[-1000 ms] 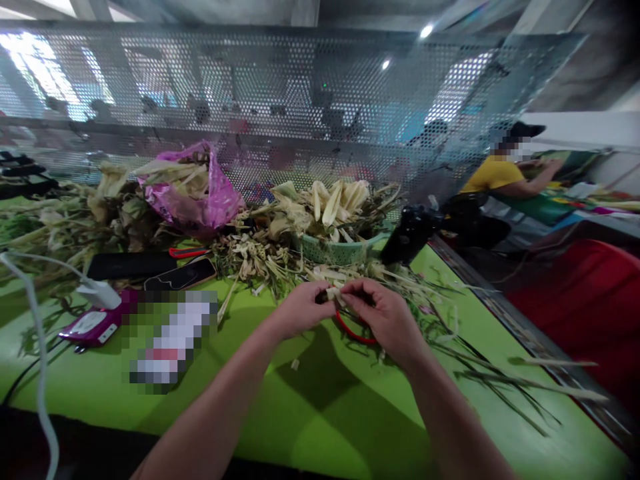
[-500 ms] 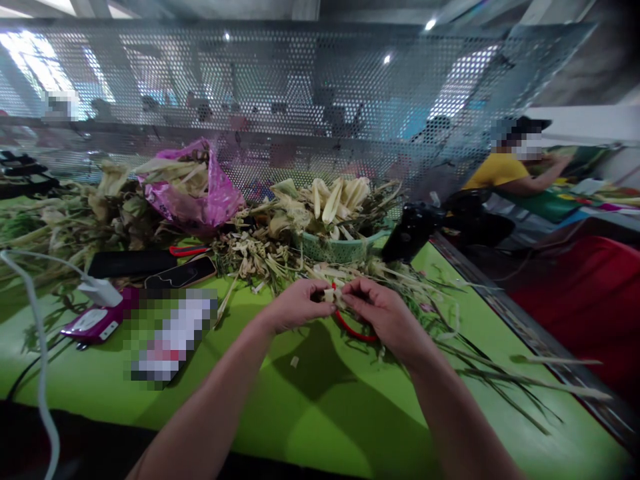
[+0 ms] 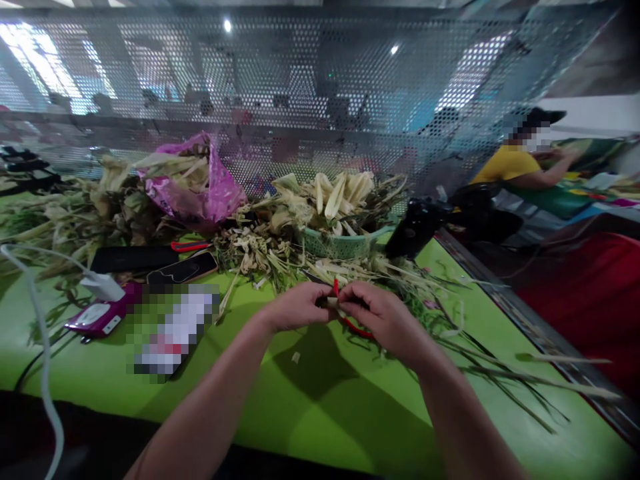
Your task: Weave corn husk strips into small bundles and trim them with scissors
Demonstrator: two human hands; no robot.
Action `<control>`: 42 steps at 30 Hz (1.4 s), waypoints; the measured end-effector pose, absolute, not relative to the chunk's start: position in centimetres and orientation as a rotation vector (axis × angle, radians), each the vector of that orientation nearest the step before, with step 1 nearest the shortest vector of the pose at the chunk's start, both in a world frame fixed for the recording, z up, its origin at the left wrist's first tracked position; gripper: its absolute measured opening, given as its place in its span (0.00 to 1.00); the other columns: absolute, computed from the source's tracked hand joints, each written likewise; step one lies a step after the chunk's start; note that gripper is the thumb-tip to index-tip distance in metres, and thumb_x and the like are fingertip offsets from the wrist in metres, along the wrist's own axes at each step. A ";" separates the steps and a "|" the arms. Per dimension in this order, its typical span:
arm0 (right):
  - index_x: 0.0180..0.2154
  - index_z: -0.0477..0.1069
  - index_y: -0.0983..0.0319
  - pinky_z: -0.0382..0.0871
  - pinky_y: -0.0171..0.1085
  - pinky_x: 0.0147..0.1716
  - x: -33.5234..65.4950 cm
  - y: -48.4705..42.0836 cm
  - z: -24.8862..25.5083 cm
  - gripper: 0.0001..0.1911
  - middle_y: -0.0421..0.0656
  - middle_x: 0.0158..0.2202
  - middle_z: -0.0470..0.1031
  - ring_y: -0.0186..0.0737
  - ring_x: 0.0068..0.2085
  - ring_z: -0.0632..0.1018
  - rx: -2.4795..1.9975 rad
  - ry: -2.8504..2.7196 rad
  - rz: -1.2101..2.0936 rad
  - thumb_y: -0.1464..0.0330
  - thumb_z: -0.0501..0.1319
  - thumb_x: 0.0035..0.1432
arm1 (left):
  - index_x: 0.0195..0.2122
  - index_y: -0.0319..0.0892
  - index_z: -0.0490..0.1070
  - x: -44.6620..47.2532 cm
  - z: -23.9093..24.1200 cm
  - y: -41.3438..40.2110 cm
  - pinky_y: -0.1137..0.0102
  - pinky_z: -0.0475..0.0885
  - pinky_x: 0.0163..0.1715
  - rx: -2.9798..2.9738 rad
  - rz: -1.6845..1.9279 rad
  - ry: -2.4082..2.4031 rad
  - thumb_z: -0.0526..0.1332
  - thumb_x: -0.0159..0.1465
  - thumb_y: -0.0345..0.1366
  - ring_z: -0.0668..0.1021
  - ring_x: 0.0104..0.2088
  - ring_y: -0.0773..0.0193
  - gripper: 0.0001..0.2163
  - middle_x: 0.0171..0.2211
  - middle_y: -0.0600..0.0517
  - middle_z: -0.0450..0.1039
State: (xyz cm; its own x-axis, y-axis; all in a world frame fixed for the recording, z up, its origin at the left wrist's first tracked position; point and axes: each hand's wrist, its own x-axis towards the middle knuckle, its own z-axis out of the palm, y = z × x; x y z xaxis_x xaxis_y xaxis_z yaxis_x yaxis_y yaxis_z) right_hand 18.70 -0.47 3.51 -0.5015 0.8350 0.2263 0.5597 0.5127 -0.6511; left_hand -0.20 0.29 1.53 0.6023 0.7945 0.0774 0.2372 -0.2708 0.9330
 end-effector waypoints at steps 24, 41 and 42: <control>0.39 0.75 0.59 0.69 0.40 0.38 17.7 -0.4 3.4 0.08 0.46 0.36 0.73 0.43 0.39 0.74 -0.950 -2.139 0.296 0.66 0.60 0.58 | 0.25 0.38 0.67 -0.5 1.1 0.8 0.74 0.56 0.26 1.471 0.852 0.817 0.59 0.49 0.30 0.63 0.24 0.72 0.03 0.21 0.58 0.62; 0.37 0.75 0.60 0.69 0.38 0.36 17.7 -0.3 3.0 0.06 0.45 0.36 0.74 0.40 0.36 0.75 -1.015 -2.132 0.348 0.66 0.62 0.57 | 0.24 0.39 0.65 -0.6 0.9 0.8 0.74 0.55 0.25 1.529 0.775 0.813 0.56 0.48 0.29 0.61 0.23 0.72 0.01 0.21 0.58 0.59; 0.37 0.75 0.60 0.69 0.38 0.35 17.8 -0.3 3.0 0.07 0.45 0.36 0.74 0.40 0.35 0.75 -1.032 -2.113 0.352 0.65 0.62 0.57 | 0.24 0.39 0.65 -0.6 0.8 0.8 0.74 0.55 0.25 1.518 0.790 0.791 0.56 0.48 0.29 0.61 0.23 0.72 0.02 0.21 0.58 0.59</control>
State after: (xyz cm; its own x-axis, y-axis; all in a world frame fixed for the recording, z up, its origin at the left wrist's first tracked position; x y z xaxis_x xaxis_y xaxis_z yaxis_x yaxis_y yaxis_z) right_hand 17.77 -0.28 2.96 -0.3976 0.7668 0.5039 0.5619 0.6377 -0.5270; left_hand -0.58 0.79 0.84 0.5397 0.8407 0.0427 0.0442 -0.0790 0.9959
